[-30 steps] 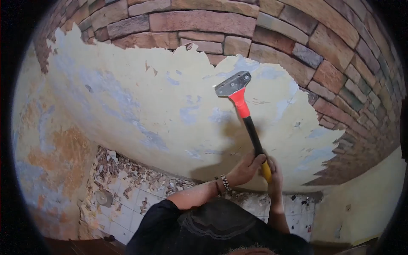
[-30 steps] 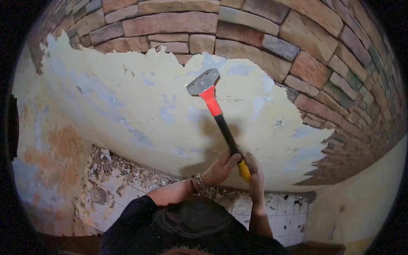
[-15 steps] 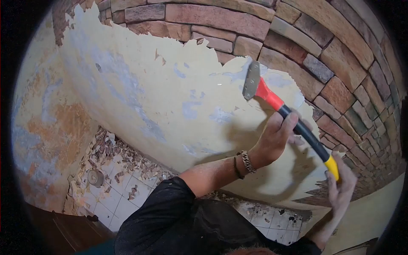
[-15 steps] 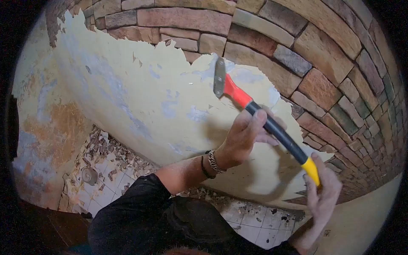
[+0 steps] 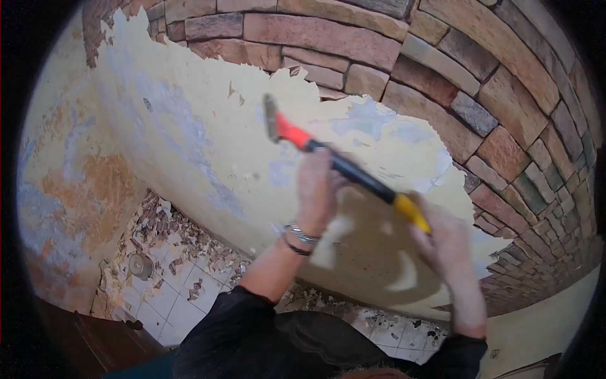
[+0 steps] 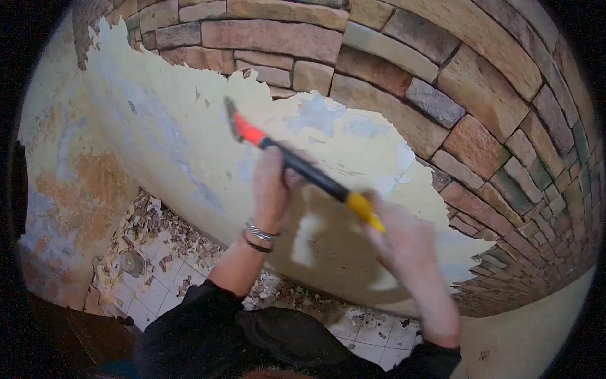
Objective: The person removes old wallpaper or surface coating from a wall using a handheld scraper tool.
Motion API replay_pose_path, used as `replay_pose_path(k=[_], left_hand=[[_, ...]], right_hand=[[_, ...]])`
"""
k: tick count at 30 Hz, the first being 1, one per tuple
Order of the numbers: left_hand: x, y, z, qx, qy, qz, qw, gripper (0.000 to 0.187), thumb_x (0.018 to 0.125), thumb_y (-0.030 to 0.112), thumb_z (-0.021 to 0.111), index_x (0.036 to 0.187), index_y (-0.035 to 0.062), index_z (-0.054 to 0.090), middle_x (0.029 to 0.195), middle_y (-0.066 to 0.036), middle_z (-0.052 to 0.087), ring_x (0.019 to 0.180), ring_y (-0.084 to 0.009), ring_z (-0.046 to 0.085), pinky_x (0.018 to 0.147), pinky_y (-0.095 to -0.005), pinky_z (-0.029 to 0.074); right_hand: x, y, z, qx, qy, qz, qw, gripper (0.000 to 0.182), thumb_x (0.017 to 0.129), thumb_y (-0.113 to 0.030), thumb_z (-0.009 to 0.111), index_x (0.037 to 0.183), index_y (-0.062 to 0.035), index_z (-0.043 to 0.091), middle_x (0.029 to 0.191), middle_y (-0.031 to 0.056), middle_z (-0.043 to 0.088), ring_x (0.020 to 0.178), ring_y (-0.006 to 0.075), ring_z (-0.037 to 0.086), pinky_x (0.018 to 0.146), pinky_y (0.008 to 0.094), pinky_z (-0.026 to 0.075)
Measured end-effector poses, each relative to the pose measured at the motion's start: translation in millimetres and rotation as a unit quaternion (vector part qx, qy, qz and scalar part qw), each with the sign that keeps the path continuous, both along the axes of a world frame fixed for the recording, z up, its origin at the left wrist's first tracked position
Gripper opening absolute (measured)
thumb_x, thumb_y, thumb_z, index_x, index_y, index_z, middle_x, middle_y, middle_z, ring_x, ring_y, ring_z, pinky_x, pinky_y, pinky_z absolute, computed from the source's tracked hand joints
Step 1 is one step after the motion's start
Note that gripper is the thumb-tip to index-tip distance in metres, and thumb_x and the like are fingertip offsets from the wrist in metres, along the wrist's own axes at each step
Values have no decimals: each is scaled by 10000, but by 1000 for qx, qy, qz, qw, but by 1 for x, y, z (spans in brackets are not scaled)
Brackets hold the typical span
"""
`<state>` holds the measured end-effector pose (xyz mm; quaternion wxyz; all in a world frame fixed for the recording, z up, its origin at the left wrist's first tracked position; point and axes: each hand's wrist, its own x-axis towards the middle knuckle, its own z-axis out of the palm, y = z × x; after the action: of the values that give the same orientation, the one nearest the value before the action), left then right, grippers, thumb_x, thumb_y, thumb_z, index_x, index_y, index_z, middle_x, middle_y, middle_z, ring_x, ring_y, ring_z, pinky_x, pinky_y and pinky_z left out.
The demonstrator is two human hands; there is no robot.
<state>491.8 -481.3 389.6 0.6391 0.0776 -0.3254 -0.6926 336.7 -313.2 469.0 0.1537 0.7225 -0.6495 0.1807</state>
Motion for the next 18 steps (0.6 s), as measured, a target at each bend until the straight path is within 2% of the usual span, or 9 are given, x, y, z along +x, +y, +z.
replay_pose_path(k=[1,3,6,8,9,10,12,14,18], left_hand=[[18,-9,-6,12,11,13,1000,253,1001,289,474,1028,39,501,873,-116,622,765,-208,667,681,-325,585],[48,-28,-31,-26,-20,21,999,313,1016,325,427,1037,23,504,890,-146,637,741,-207,642,698,-336,561],[55,-13,-41,-8,-65,42,997,326,1023,318,407,1054,13,517,907,-148,637,714,-200,602,719,-345,532],[51,6,-55,7,-80,45,996,318,1023,304,411,1055,8,523,902,-145,636,711,-199,594,724,-347,529],[46,16,-70,-141,-306,137,931,307,1023,285,413,1050,3,530,906,-130,634,733,-197,592,737,-343,524],[38,25,-78,-279,-506,215,787,296,1022,266,415,1045,-3,537,910,-115,633,755,-196,590,751,-339,519],[7,61,-54,-136,-254,-99,952,248,1007,240,432,1016,24,553,884,-90,652,826,-177,651,762,-295,535],[-18,88,-50,-141,-266,-240,923,241,1000,232,455,1025,16,558,934,-95,643,865,-172,640,757,-298,538],[-75,121,-58,-222,-262,-333,878,263,989,242,486,1041,-9,546,968,-105,632,877,-162,634,747,-298,542]], right_hand=[[23,-22,-6,112,-14,-90,990,461,878,-286,623,1293,-116,518,859,129,658,716,320,646,626,410,523],[35,-51,-44,28,-85,56,994,412,882,-285,623,1237,-98,533,863,148,655,732,346,644,642,428,531],[50,-48,-81,133,-157,39,978,374,880,-281,633,1177,-69,549,859,175,645,771,378,640,660,456,515],[47,-24,-100,110,-234,41,965,357,867,-267,650,1136,-50,558,855,184,640,772,387,632,667,451,508],[43,-8,-108,83,-305,47,947,342,855,-253,667,1095,-30,568,850,193,635,773,396,625,674,446,500],[35,11,-113,87,-321,17,943,321,845,-233,675,1062,-16,582,848,192,631,765,393,618,677,421,495],[14,59,-129,72,-365,-59,927,289,822,-197,689,1011,5,604,835,188,624,732,369,606,675,382,486],[-8,108,-148,40,-370,-144,917,294,816,-212,690,993,12,620,790,176,611,681,316,595,651,362,473],[-32,181,-171,-7,-419,-223,880,366,846,-320,660,982,19,631,699,144,575,628,247,569,606,344,451]])
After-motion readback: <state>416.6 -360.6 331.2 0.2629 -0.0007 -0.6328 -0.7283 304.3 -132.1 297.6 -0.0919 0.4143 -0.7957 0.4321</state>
